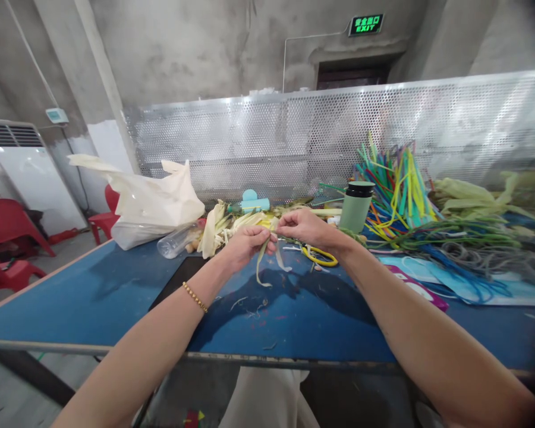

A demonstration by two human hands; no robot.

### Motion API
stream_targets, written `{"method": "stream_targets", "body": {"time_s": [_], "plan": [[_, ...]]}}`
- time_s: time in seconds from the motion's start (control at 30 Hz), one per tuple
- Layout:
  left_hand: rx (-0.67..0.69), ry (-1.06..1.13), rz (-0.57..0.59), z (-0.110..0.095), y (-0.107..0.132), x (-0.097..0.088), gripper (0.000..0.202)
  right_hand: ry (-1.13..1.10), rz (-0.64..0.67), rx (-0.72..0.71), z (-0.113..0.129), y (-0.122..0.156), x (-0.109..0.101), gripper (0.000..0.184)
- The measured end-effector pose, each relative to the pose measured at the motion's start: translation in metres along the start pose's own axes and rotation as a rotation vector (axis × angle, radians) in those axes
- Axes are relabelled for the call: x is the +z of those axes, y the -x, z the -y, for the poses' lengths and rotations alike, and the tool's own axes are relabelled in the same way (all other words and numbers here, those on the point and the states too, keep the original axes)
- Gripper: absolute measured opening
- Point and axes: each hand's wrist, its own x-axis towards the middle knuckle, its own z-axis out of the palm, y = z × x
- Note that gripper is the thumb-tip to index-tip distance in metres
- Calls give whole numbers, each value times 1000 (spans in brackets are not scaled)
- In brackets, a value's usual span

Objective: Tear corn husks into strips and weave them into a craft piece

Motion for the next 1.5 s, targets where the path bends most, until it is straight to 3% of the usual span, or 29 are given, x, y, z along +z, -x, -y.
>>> {"method": "stream_targets", "body": {"time_s": [0.13, 0.23, 0.37, 0.47, 0.7, 0.87, 1.03, 1.5], "plan": [[-31, 29, 27, 1, 0, -3, 22, -18, -14, -6, -2, -2, 10, 17], [-1, 2, 50, 2, -1, -5, 24, -154, 31, 42, -2, -2, 9, 13], [34, -134, 71, 1, -1, -5, 27, -441, -69, 125, 1, 0, -2, 20], [41, -245, 60, -1, -1, -4, 28, -530, -122, 193, 1, -1, -4, 22], [61, -308, 50, -3, -1, -5, 29, -458, -235, 220, 2, -3, 3, 25], [85, -360, 79, -6, 1, -3, 32, -242, -33, 52, 7, 2, -4, 25], [88, -331, -6, -5, -1, -4, 24, -63, -59, 12, 3, 1, -7, 20], [97, -269, -161, 3, -8, -12, 23, -6, 18, 54, 16, 6, -11, 28]]}}
